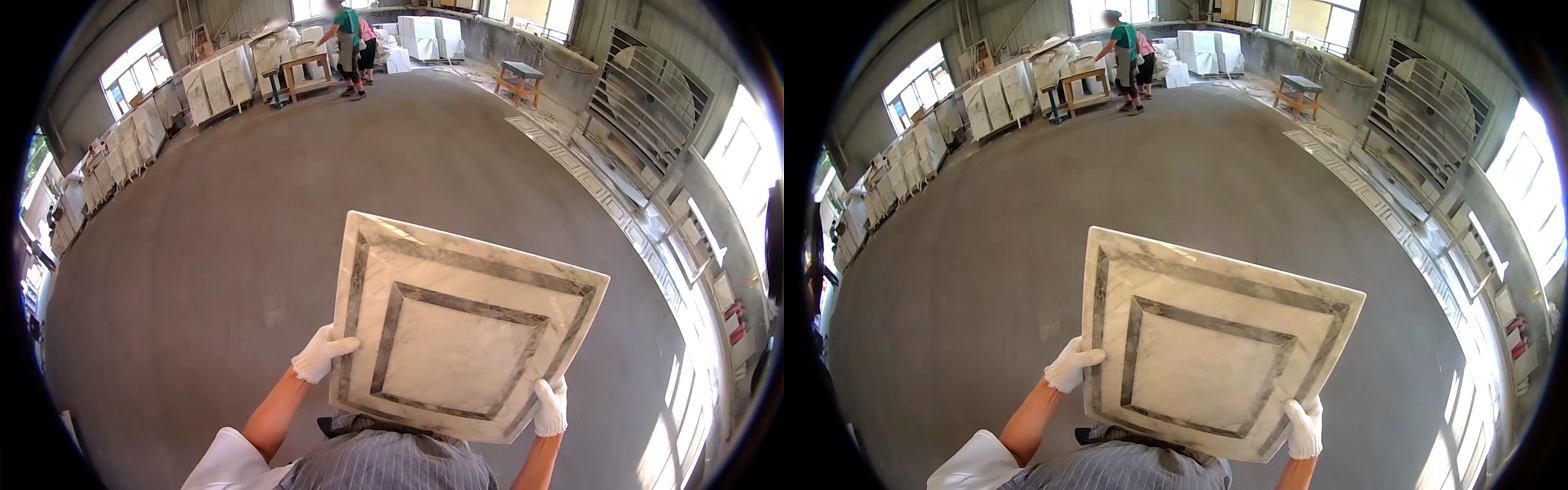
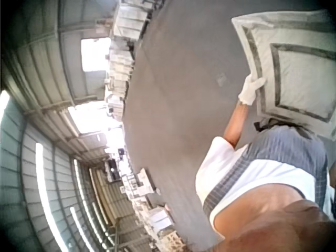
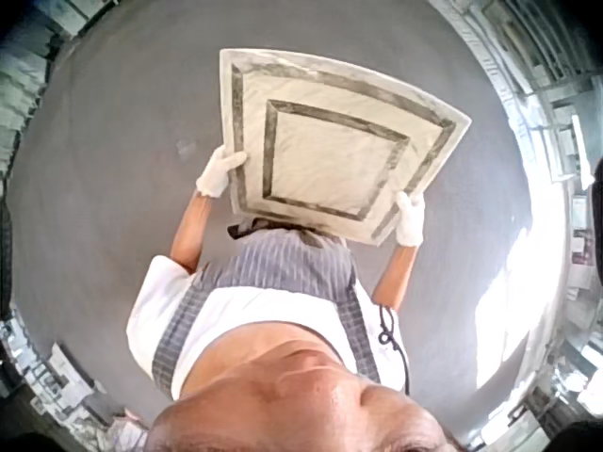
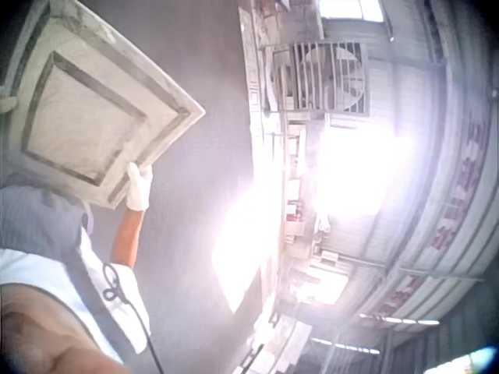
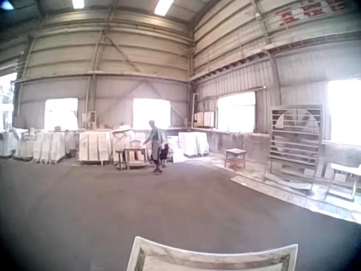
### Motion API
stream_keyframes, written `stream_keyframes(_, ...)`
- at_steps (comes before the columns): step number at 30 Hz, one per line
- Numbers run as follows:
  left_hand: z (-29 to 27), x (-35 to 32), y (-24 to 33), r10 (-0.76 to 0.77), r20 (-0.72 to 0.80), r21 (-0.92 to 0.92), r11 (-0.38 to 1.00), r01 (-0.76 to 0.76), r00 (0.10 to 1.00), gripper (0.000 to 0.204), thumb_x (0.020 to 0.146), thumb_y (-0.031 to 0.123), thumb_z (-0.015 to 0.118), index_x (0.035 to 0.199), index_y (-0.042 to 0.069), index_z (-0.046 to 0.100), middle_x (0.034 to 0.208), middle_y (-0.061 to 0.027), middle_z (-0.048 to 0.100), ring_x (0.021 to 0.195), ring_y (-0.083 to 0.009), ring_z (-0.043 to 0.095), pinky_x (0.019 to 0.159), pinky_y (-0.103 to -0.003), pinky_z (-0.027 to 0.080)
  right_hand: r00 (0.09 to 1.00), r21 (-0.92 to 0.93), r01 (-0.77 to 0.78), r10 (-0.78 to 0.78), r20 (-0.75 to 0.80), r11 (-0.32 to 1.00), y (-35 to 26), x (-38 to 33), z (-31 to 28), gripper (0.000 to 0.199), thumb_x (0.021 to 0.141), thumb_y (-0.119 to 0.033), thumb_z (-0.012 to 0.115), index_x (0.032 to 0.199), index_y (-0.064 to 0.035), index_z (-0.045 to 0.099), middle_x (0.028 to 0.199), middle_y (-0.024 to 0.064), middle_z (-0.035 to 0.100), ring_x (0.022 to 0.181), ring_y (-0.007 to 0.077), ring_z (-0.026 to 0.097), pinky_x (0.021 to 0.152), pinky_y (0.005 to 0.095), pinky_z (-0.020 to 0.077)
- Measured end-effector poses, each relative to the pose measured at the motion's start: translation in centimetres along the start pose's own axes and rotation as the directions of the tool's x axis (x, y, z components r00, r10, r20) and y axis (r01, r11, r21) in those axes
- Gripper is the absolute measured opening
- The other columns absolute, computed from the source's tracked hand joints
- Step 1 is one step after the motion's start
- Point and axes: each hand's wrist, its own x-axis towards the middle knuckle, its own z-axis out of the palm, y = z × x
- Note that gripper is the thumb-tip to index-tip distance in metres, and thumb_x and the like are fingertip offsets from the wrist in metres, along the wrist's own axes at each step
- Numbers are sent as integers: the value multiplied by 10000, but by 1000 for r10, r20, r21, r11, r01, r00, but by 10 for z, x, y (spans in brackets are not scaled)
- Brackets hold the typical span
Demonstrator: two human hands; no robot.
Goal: The person picks up square tiles from a stack, walks across the warehouse floor, and places them in a linear arrangement on the ground. The person repeats this process multiple times, handling one tile at a time and walking back to the stack to retrieve more.
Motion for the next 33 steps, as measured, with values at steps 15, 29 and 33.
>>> stream_keyframes(15, -60, 393, 170, -50, 0, -65, 997, 50, 999, 397, 836, 107, 649, 1193, -49, 573, 1097, -88, 654, 939, -155, 613, 860, -320, 489, 997, 21, -41, 42, -57, 999, -26, 401, 118, 456, 787, -108, 698, 1200, 25, 555, 1082, 69, 649, 949, 137, 592, 849, 301, 478)
stream_keyframes(29, -115, 745, 321, -68, 1, -69, 995, 68, 998, 392, 819, 105, 684, 1171, -44, 594, 1075, -68, 661, 960, -148, 604, 886, -318, 472, 991, -90, -123, 128, 47, 988, -80, 814, 224, 418, 789, -108, 674, 1173, 19, 568, 1033, 49, 656, 908, 117, 589, 831, 293, 481)
stream_keyframes(33, -116, 876, 396, -23, 65, -44, 999, 26, 998, 381, 827, 113, 693, 1166, -34, 599, 1068, -60, 655, 936, -138, 595, 869, -310, 470, 998, -92, -60, 61, 11, 994, -95, 931, 255, 408, 791, -98, 636, 1171, 32, 562, 1037, 67, 657, 902, 146, 605, 821, 299, 486)
